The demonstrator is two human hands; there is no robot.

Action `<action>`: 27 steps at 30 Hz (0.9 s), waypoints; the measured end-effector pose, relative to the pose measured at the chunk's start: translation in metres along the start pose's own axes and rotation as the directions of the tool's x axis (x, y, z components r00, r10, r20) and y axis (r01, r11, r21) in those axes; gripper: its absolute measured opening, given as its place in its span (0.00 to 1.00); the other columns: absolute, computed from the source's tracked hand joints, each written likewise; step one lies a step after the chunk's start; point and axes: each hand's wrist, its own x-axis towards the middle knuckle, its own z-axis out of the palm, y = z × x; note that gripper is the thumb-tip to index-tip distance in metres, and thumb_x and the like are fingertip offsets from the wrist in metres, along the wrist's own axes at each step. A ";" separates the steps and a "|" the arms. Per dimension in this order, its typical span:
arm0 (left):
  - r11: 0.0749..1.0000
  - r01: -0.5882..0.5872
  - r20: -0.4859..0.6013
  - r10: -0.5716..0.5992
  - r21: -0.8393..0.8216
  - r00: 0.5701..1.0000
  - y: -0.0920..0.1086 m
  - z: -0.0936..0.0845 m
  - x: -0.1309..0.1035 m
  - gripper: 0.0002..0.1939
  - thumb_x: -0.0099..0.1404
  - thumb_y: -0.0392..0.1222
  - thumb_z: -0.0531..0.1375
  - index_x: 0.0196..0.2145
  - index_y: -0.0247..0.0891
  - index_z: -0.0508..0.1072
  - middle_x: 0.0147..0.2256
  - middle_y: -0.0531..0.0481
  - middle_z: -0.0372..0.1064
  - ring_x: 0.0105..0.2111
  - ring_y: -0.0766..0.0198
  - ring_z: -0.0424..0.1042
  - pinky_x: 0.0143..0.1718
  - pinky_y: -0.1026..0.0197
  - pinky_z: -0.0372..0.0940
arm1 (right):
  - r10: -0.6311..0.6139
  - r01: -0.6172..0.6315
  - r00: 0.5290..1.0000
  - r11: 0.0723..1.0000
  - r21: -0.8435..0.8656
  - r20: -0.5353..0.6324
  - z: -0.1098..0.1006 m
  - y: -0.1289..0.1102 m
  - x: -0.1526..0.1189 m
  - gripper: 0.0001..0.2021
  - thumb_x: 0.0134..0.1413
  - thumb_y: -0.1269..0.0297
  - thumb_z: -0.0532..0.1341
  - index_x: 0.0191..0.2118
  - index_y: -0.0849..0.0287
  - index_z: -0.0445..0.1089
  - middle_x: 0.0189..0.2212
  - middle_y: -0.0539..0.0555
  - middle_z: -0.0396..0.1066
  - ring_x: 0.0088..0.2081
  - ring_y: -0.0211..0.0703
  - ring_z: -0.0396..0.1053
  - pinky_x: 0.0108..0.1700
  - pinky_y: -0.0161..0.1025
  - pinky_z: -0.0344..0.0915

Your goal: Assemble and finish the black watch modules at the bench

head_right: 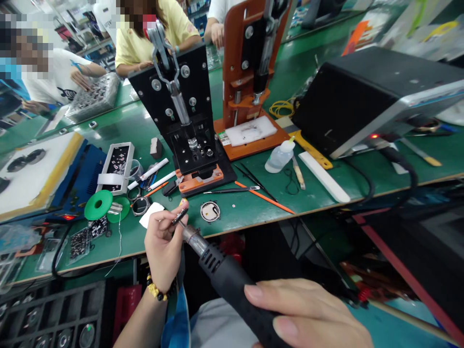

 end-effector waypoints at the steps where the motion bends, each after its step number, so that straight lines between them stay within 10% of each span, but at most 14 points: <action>1: 1.000 -0.002 -0.001 0.002 0.002 1.000 0.000 0.000 0.000 0.10 0.71 0.40 0.66 0.40 0.41 0.66 0.52 0.39 0.80 0.57 0.54 0.77 0.57 0.52 0.75 | 0.052 -0.053 0.998 0.998 -0.017 -0.043 0.001 -0.003 -0.002 0.25 0.42 0.62 0.79 0.49 0.43 0.76 0.40 0.50 0.84 0.31 0.57 0.82 0.30 0.52 0.85; 8: 1.000 -0.006 0.000 0.006 0.026 1.000 -0.001 0.000 -0.001 0.10 0.72 0.42 0.65 0.40 0.41 0.65 0.53 0.38 0.80 0.57 0.54 0.78 0.60 0.50 0.72 | 0.047 -0.047 0.999 0.999 -0.016 0.000 -0.001 -0.005 -0.001 0.26 0.42 0.61 0.79 0.50 0.42 0.76 0.39 0.49 0.84 0.31 0.57 0.82 0.31 0.51 0.85; 13: 1.000 -0.014 0.000 0.014 0.014 1.000 0.000 0.001 0.000 0.10 0.72 0.40 0.65 0.40 0.41 0.66 0.52 0.39 0.81 0.56 0.56 0.78 0.58 0.53 0.73 | -0.180 0.176 0.968 0.984 0.037 0.174 -0.014 0.017 0.006 0.21 0.48 0.59 0.77 0.49 0.47 0.78 0.41 0.51 0.84 0.30 0.53 0.83 0.27 0.43 0.85; 27: 1.000 -0.019 -0.004 0.019 0.021 1.000 0.000 0.000 -0.001 0.09 0.71 0.39 0.65 0.40 0.41 0.66 0.51 0.39 0.81 0.56 0.55 0.79 0.56 0.54 0.75 | -0.122 0.124 0.991 0.992 -0.023 0.052 -0.008 0.018 -0.005 0.15 0.46 0.52 0.78 0.40 0.40 0.78 0.35 0.44 0.84 0.26 0.50 0.81 0.23 0.44 0.82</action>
